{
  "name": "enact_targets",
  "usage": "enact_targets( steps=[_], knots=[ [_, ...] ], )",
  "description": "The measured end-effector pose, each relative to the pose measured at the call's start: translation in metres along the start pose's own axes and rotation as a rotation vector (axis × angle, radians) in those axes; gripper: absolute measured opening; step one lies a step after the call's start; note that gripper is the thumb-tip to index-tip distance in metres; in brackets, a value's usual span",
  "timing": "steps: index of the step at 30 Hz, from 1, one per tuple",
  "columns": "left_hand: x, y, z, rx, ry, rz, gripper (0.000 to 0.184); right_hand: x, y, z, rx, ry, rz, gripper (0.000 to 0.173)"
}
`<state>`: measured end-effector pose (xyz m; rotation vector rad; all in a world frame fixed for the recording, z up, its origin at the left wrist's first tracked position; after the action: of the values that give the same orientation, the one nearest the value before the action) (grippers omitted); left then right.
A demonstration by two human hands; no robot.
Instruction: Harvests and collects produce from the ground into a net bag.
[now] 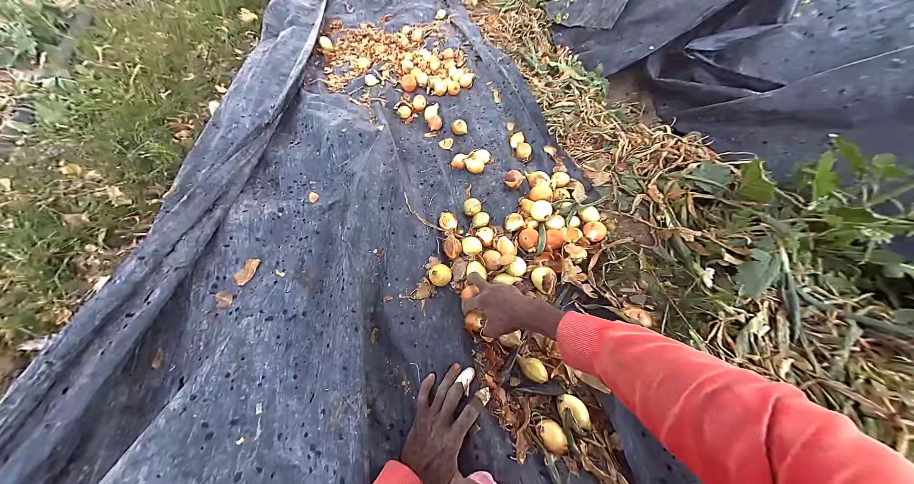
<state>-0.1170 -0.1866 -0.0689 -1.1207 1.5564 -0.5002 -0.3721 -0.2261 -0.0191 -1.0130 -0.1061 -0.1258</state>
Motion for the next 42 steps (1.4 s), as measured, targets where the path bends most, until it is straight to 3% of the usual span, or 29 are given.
enact_targets(
  steps=[3,6,8,11,12,13,15,16,18,20,25,31,34,37,39,42],
  knots=[
    [-0.001,-0.001,-0.002,0.009,-0.005,0.002,0.097,-0.009,-0.005,-0.014,-0.026,-0.118,-0.023,0.036],
    [-0.003,-0.003,-0.004,0.022,-0.007,0.001,0.099,-0.017,-0.008,-0.014,-0.204,-0.177,-0.329,0.035],
    [-0.005,-0.004,-0.003,0.043,-0.029,0.006,0.097,0.0,-0.022,0.015,-0.207,-0.242,-0.501,0.038],
    [-0.004,-0.006,-0.001,0.086,-0.082,0.083,0.088,0.031,-0.039,0.072,-0.133,-0.746,-0.541,0.037],
    [-0.005,-0.007,-0.001,0.073,-0.072,0.102,0.079,0.028,-0.043,0.075,-0.148,-0.807,-0.533,0.039],
    [-0.004,-0.004,-0.001,0.052,-0.055,0.078,0.084,0.016,-0.05,0.069,-0.17,-0.744,-0.523,0.036],
    [-0.002,0.0,0.0,0.027,-0.022,0.031,0.092,-0.025,-0.064,0.035,-0.227,-0.268,-0.329,0.023],
    [-0.002,0.001,-0.001,0.018,-0.014,0.023,0.094,-0.046,-0.063,0.012,-0.218,-0.014,-0.164,0.025],
    [-0.002,0.001,-0.001,0.019,-0.015,0.018,0.095,-0.075,-0.047,-0.019,-0.152,0.277,-0.053,0.042],
    [-0.001,0.001,0.0,0.011,-0.012,0.007,0.094,-0.081,-0.034,-0.03,-0.099,0.386,-0.098,0.051],
    [-0.001,0.0,0.0,0.018,-0.008,0.002,0.094,-0.099,-0.015,-0.044,-0.119,0.423,-0.169,0.054],
    [-0.004,-0.005,-0.003,0.056,-0.058,0.054,0.091,-0.113,-0.012,-0.037,-0.285,0.3,-0.289,0.036],
    [-0.003,-0.004,-0.003,0.038,-0.045,0.056,0.093,-0.117,-0.031,-0.011,-0.416,0.197,-0.581,0.035],
    [-0.003,-0.001,-0.002,0.013,-0.033,0.043,0.093,-0.119,-0.033,0.013,-0.507,0.022,-0.804,0.045],
    [-0.004,-0.001,-0.002,0.02,-0.032,0.056,0.093,-0.08,-0.047,0.054,-0.419,-0.155,-0.798,0.041],
    [-0.002,-0.002,-0.001,0.003,-0.036,0.039,0.096,-0.025,-0.069,0.096,-0.045,-0.513,-0.716,0.05]
  ],
)
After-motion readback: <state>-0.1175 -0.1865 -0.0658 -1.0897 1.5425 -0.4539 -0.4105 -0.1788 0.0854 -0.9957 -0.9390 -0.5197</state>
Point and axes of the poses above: each hand's wrist, its own z-axis away from the middle knuckle, its own y-axis out of the palm, x = y × z, the point moved 2 cm from there along -z, towards the middle knuckle, and after that the axes turned 15 degrees about z, right-handed, at the moved point
